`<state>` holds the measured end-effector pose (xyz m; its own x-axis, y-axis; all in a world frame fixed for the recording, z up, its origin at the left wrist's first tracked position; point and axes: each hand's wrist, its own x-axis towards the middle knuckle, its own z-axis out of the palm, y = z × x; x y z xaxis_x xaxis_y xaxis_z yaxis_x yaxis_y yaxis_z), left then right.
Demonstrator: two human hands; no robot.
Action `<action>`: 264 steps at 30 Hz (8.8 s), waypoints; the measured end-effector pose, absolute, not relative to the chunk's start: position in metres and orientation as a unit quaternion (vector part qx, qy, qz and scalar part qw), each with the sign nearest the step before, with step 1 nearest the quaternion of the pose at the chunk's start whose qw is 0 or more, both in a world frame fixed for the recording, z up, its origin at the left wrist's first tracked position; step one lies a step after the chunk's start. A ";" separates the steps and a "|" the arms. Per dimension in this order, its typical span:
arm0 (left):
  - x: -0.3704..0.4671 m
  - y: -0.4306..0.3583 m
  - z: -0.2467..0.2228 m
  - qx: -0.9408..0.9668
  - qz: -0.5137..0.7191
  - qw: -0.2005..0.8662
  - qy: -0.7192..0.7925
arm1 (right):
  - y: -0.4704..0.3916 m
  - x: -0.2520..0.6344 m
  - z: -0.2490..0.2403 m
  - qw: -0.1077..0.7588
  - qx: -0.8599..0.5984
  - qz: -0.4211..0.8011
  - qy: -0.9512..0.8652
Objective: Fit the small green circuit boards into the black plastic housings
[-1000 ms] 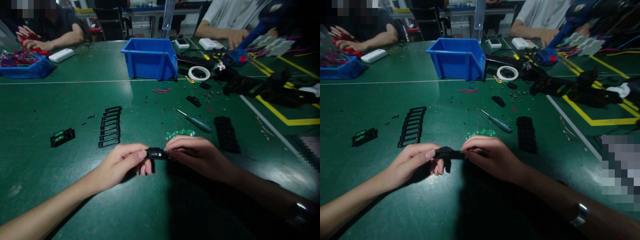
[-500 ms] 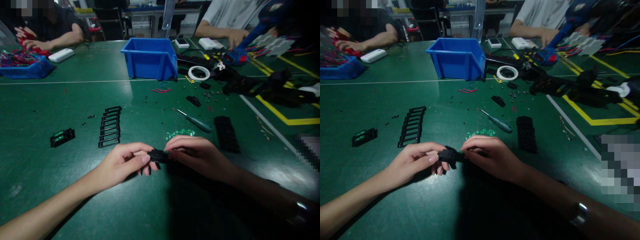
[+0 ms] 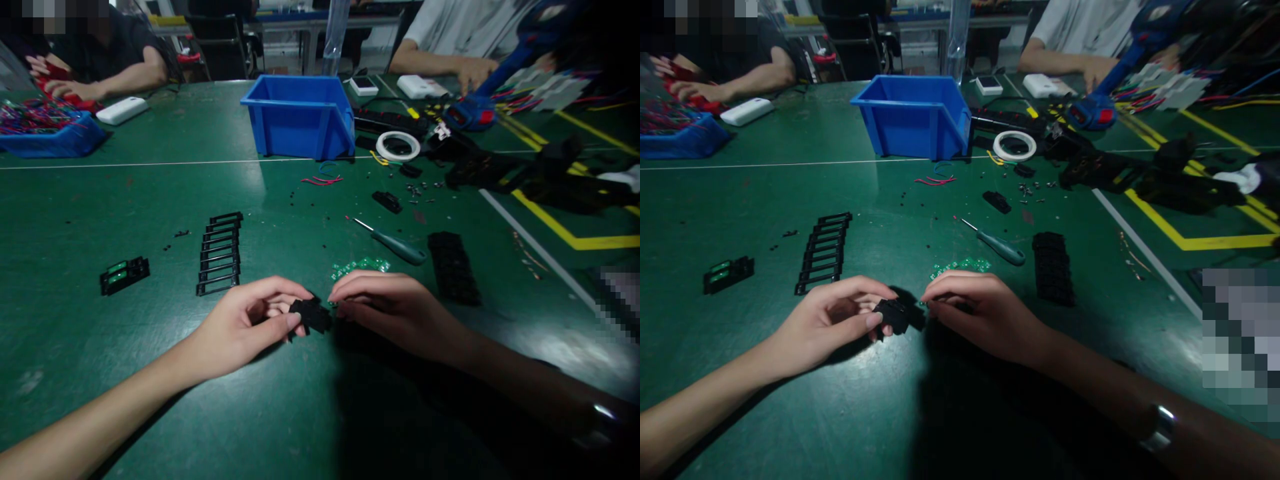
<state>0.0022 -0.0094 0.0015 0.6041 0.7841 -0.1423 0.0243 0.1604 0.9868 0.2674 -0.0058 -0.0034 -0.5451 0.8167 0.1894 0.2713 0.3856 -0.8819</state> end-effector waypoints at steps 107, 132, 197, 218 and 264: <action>0.002 -0.010 -0.003 0.696 0.252 0.551 0.386 | -0.014 0.267 -0.003 0.316 -0.367 0.379 -0.788; 0.003 -0.008 -0.001 0.713 0.251 0.531 0.382 | -0.012 0.270 -0.010 0.304 -0.355 0.373 -0.801; 0.005 -0.009 0.001 0.732 0.240 0.509 0.384 | -0.012 0.270 -0.007 0.291 -0.342 0.389 -0.804; 0.006 -0.014 0.001 0.577 0.326 0.669 0.337 | -0.012 0.270 -0.007 0.299 -0.338 0.391 -0.802; 0.003 -0.013 0.000 0.709 0.327 0.532 0.327 | -0.011 0.269 -0.008 0.311 -0.334 0.388 -0.801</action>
<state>0.0027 -0.0131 -0.0003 0.5717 0.8122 0.1162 0.1167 -0.2207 0.9683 0.2689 -0.0113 -0.0078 -0.5831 0.7765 0.2390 0.2933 0.4755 -0.8294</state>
